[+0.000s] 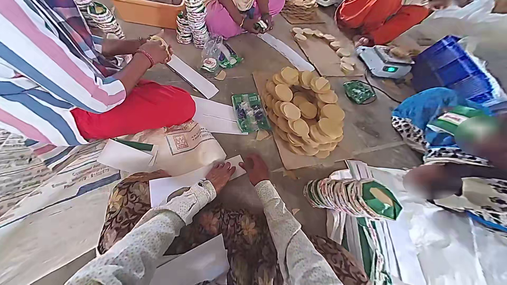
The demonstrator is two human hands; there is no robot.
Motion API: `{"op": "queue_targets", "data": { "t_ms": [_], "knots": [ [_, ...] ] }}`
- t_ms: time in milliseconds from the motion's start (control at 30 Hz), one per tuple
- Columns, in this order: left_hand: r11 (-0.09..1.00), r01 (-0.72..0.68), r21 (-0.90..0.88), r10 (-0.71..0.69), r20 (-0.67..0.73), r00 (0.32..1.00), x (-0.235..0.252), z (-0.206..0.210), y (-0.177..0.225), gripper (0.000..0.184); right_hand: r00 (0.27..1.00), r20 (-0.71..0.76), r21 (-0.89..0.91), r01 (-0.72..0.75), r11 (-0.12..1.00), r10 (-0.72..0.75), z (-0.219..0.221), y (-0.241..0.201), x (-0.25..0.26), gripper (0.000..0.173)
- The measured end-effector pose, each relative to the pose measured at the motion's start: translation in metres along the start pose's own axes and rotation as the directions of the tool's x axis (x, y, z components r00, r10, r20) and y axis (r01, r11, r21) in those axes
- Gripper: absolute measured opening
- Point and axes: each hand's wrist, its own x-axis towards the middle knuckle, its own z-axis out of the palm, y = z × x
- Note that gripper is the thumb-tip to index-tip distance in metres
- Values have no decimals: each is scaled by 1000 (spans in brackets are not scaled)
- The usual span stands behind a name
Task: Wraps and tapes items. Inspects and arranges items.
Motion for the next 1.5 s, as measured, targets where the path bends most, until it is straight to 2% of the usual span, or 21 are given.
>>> {"op": "queue_targets", "data": {
  "t_ms": [100,167,300,467,533,633,767,833,900,933,1000,1067,1100,1167,1233,1300,1367,1400,1467,1500],
  "knots": [
    [998,55,30,-56,12,998,5,-1,4,57,976,-187,-204,75,976,-114,-31,2,39,67],
    [997,50,54,-52,30,998,9,-2,4,61,968,-222,-289,48,956,-116,-53,1,78,74],
    [999,-24,-29,25,61,998,11,3,3,61,981,-134,-418,72,906,-140,-80,-11,142,88],
    [995,-68,-76,73,72,995,16,5,1,60,990,3,-572,120,812,-144,-82,-27,186,105],
    [995,-62,-81,67,64,996,19,5,1,63,990,28,-610,129,782,-142,-75,-25,196,105],
    [994,-59,-87,65,63,996,21,3,0,65,989,39,-613,138,778,-145,-70,-23,197,92],
    [995,-33,-89,43,108,993,23,-2,1,71,975,-88,-489,135,862,-203,-74,-25,186,69],
    [993,-22,-112,33,104,994,24,-2,0,74,974,-141,-323,126,938,-179,-77,-24,170,56],
    [989,-12,-147,26,96,995,24,-3,-1,76,978,-155,-72,128,989,-137,-75,-20,143,43],
    [988,-11,-156,26,95,995,23,-4,0,76,982,-150,83,126,989,-113,-70,-15,126,37],
    [986,-8,-167,22,82,996,23,-4,1,75,987,-136,395,138,908,-91,-50,-2,88,29],
    [984,10,-178,5,83,997,21,-3,2,72,988,-99,523,156,838,-122,-27,15,52,27],
    [985,22,-170,-7,84,996,20,-2,3,71,988,-79,526,155,836,-133,-16,24,36,26],
    [991,35,-127,-26,68,997,19,-2,5,71,984,-83,425,176,888,-155,1,36,13,26],
    [996,38,-77,-33,55,998,19,-2,6,69,975,-105,215,215,953,-196,10,37,-1,26],
    [999,44,-27,-43,47,998,18,-1,8,69,986,-8,-56,167,984,-168,10,25,-9,36],
    [998,56,9,-56,46,997,17,-1,10,72,986,111,-330,153,932,-123,14,14,-16,55],
    [998,61,12,-62,45,997,17,-2,11,73,981,119,-427,191,884,-155,19,14,-20,60],
    [998,68,11,-68,41,997,16,-2,12,72,967,92,-528,249,812,-237,29,19,-35,56],
    [998,66,16,-67,37,997,16,-2,13,72,968,100,-540,248,804,-232,28,20,-43,51]
  ]
}}
